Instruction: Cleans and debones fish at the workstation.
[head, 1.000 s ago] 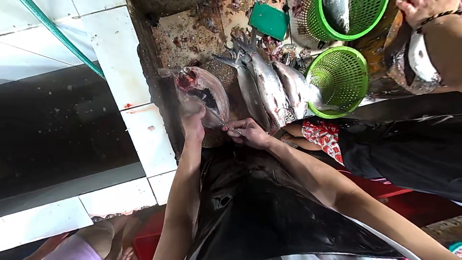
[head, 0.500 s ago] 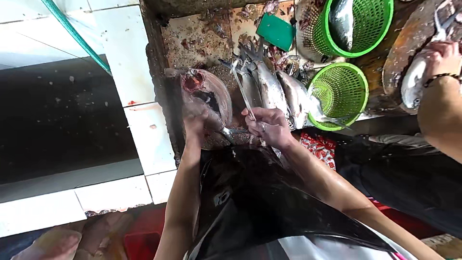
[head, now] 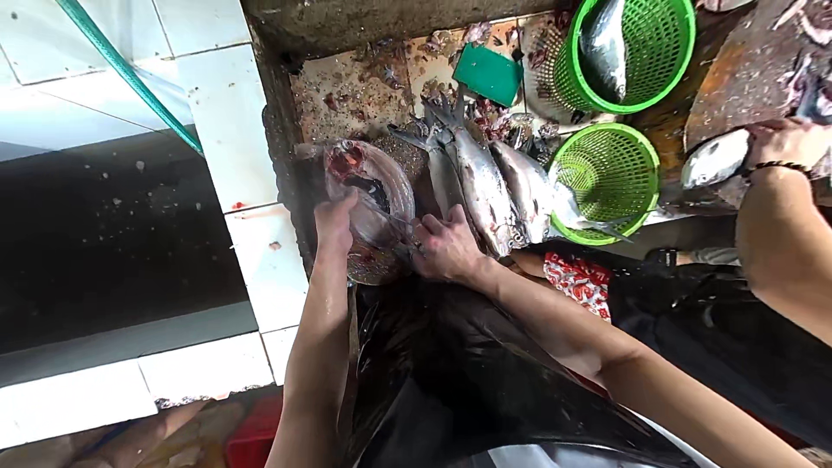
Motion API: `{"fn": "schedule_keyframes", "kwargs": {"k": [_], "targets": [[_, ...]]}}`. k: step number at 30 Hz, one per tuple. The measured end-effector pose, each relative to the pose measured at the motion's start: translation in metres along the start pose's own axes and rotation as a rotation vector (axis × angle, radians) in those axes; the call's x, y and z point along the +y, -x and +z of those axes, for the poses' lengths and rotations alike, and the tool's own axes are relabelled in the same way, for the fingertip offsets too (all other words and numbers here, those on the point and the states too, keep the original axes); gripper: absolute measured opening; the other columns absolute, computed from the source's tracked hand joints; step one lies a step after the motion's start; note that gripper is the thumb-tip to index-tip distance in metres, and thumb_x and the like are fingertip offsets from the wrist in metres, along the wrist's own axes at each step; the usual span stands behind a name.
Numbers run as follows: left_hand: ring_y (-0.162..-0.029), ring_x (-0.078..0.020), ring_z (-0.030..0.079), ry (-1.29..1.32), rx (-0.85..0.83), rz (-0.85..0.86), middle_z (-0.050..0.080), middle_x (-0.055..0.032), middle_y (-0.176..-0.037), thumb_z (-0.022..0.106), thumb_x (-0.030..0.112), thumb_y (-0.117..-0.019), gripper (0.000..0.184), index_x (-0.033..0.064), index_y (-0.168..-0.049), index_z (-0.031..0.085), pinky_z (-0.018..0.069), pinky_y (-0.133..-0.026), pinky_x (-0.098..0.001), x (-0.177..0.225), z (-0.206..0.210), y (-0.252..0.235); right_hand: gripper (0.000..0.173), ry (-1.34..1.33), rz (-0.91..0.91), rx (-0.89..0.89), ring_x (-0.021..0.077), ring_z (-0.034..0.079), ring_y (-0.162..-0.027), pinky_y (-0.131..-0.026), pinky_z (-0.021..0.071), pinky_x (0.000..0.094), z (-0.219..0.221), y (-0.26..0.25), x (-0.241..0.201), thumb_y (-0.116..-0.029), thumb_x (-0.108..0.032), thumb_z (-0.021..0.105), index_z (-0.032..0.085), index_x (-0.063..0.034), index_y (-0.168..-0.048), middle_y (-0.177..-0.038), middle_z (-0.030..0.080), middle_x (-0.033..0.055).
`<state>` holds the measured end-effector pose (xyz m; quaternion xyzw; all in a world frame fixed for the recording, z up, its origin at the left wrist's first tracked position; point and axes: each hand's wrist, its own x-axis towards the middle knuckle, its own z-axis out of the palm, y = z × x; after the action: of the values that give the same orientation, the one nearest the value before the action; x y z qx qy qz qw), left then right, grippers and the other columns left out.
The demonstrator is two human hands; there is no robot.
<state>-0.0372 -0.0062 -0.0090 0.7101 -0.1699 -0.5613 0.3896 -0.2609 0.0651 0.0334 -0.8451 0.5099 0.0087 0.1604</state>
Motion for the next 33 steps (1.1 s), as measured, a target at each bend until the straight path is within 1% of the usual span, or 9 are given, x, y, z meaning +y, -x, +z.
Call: {"fn": "schedule_keyframes", "kwargs": {"k": [5,7,10,14,17,20,22,24,33], "targets": [[-0.093,-0.021,0.073,-0.027,-0.033,0.099,0.074,-0.0132,-0.1,0.08,0.016,-0.0889,0.027,-0.0019,-0.106,0.069,0.0609,-0.086,-0.0421,0.0,0.001,0.001,0.046,-0.298,0.102,-0.192,0.029,0.07,-0.09,-0.091,0.05,0.0571,0.002,-0.008,-0.005,-0.0846,-0.041,0.069,0.072,-0.0079,-0.117,-0.102,0.074,0.0112],[-0.096,-0.0207,0.072,-0.015,-0.069,0.13,0.074,-0.0127,-0.102,0.081,0.014,-0.0882,0.028,-0.0019,-0.107,0.069,0.0608,-0.088,-0.0418,-0.003,-0.002,-0.002,0.035,-0.674,0.109,-0.176,0.0217,0.069,-0.079,-0.077,0.058,0.0481,0.013,-0.005,0.003,-0.0869,-0.026,0.071,0.073,-0.0079,-0.116,-0.092,0.073,0.008],[-0.098,-0.0225,0.072,0.081,-0.112,0.129,0.073,-0.0139,-0.105,0.078,0.01,-0.0889,0.03,-0.0033,-0.113,0.066,0.0609,-0.09,-0.0434,-0.007,-0.003,-0.003,0.024,-1.263,0.165,-0.194,0.01,0.066,-0.066,-0.063,0.0586,0.0314,0.016,0.004,0.008,-0.0969,-0.014,0.065,0.072,-0.0051,-0.119,-0.09,0.075,0.005],[-0.098,-0.0238,0.072,0.13,-0.066,0.078,0.073,-0.015,-0.106,0.08,0.004,-0.0849,0.033,-0.0033,-0.114,0.065,0.0611,-0.089,-0.0445,-0.014,-0.001,0.0,0.026,-1.541,0.269,-0.036,0.0109,0.063,-0.068,-0.063,0.0565,0.0299,0.003,0.011,0.011,-0.096,-0.005,0.06,0.071,-0.0012,-0.119,-0.089,0.072,0.0064],[-0.101,-0.0256,0.072,0.074,-0.106,0.097,0.073,-0.015,-0.11,0.083,-0.005,-0.0753,0.045,-0.0024,-0.116,0.065,0.0617,-0.089,-0.0467,-0.018,-0.008,0.004,0.035,-1.377,0.262,0.131,0.0157,0.067,-0.072,-0.065,0.06,0.034,-0.017,0.01,0.023,-0.0911,-0.002,0.063,0.068,-0.0025,-0.125,-0.093,0.072,0.0087],[-0.106,-0.0267,0.07,0.02,-0.165,0.094,0.071,-0.0143,-0.117,0.082,-0.013,-0.0647,0.062,-0.0001,-0.122,0.062,0.0612,-0.089,-0.0493,-0.015,-0.012,0.012,0.038,-0.852,0.183,0.128,0.0108,0.066,-0.07,-0.064,0.0588,0.0359,-0.02,0.008,0.033,-0.0822,-0.022,0.073,0.074,-0.0083,-0.117,-0.087,0.072,0.0011],[-0.106,-0.026,0.07,0.005,-0.141,0.074,0.072,-0.0142,-0.116,0.082,-0.005,-0.0732,0.052,0.0003,-0.121,0.063,0.0606,-0.09,-0.0488,-0.01,-0.011,0.011,0.043,-0.524,0.09,0.035,0.0171,0.068,-0.08,-0.079,0.0562,0.0471,-0.016,0.006,0.032,-0.0802,-0.039,0.073,0.075,-0.0127,-0.114,-0.09,0.074,0.0017],[-0.105,-0.0224,0.07,0.011,-0.07,0.053,0.072,-0.0121,-0.113,0.079,0.017,-0.0886,0.036,0.0022,-0.12,0.066,0.0588,-0.092,-0.0451,-0.006,-0.006,0.01,0.054,-0.278,0.044,-0.123,0.0226,0.069,-0.091,-0.091,0.0486,0.0524,-0.014,0.003,0.023,-0.083,-0.049,0.067,0.072,-0.0131,-0.122,-0.103,0.074,0.0056],[-0.094,-0.0202,0.072,0.001,-0.02,0.115,0.074,-0.0129,-0.101,0.074,0.021,-0.0952,0.027,-0.0014,-0.11,0.069,0.0598,-0.088,-0.0409,-0.003,0.002,0.009,0.054,-0.027,0.063,-0.261,0.0322,0.067,-0.086,-0.095,0.0424,0.0599,-0.022,-0.015,-0.012,-0.0894,-0.046,0.059,0.068,-0.0041,-0.121,-0.108,0.07,0.0162]]}}
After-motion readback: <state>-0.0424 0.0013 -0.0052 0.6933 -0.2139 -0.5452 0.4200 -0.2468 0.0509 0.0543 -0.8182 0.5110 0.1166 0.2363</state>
